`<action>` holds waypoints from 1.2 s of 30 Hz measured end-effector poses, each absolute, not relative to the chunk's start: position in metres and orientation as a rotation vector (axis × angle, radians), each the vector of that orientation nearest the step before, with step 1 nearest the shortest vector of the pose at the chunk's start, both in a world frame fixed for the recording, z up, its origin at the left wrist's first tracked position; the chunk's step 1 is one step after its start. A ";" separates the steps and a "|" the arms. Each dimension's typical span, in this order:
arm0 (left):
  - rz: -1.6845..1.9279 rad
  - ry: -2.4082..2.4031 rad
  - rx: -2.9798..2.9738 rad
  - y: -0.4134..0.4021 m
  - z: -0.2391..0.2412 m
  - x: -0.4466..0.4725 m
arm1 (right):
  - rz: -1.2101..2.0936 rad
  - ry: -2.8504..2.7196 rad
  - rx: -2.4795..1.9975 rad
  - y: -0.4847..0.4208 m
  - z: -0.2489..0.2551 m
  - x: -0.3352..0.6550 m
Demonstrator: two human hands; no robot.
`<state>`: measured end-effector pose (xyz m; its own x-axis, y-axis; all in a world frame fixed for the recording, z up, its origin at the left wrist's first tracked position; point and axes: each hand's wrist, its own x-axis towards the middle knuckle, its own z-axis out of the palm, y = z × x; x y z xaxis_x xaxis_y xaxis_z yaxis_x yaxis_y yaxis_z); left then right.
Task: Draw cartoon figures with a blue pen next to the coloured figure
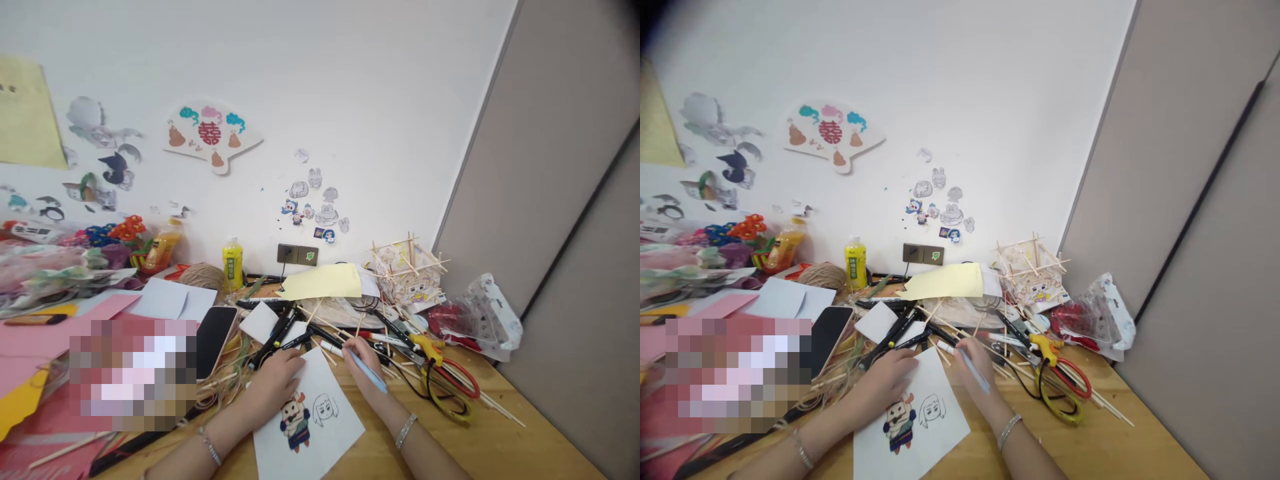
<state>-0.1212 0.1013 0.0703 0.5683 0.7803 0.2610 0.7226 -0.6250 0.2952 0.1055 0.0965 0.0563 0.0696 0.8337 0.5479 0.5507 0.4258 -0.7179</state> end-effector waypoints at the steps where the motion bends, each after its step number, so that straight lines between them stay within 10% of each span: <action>1: 0.560 1.270 2.629 0.101 0.070 -0.121 | 0.327 -1.609 -1.227 0.097 0.055 0.106; 36: 0.487 1.206 2.764 0.101 0.069 -0.122 | 0.771 -1.662 -1.130 0.079 0.066 0.092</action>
<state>-0.1217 0.1010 0.0691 0.6380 0.7271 0.2534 0.6995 -0.6849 0.2041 0.0920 0.0790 0.0660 -0.1223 0.9273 0.3538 0.3287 0.3742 -0.8672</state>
